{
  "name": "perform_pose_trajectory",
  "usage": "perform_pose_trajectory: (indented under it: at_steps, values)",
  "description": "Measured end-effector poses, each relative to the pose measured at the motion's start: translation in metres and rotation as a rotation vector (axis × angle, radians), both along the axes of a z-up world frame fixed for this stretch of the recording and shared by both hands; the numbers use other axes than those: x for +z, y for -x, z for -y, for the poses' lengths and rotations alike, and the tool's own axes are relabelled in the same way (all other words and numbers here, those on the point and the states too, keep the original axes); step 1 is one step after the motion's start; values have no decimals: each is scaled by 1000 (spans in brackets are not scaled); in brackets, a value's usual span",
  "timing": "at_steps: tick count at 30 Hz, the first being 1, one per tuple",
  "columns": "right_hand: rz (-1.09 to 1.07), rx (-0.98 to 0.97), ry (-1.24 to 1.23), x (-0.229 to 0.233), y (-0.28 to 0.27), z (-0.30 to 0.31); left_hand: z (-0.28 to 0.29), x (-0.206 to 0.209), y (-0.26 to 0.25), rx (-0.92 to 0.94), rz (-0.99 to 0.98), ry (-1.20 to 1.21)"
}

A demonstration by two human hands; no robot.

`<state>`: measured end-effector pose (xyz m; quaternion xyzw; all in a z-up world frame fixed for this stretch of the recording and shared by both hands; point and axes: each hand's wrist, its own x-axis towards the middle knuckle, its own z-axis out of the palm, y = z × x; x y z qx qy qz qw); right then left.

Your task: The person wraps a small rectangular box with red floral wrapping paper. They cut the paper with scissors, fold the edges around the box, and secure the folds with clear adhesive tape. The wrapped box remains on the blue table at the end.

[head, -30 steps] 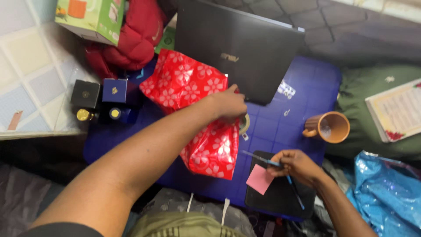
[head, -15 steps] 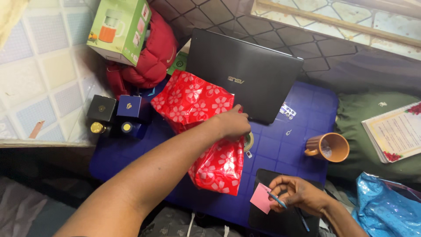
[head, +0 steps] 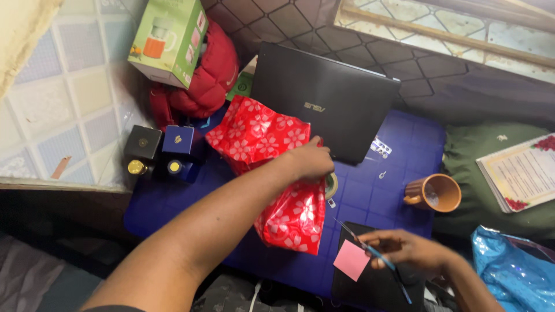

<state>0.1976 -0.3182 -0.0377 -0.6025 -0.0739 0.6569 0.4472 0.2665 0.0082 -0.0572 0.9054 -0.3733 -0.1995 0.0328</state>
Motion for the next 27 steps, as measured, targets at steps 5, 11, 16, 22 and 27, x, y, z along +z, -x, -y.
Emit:
perform_pose_trajectory:
  at_steps: [5,11,16,22,27]
  values:
    - [39,69,69,18,-28,-11,-4,6,-5,-23,21,-19]
    - [-12,201,22,31,-50,-31,-5,17,-10,-2,-22,-86]
    - [64,303,37,18,-51,-38,-5,19,-11,-16,-6,-46]
    - [13,290,56,3,-46,-39,-8,16,-11,10,-17,-63]
    - [-6,281,42,-2,-47,-43,-8,16,-13,-1,-9,-50]
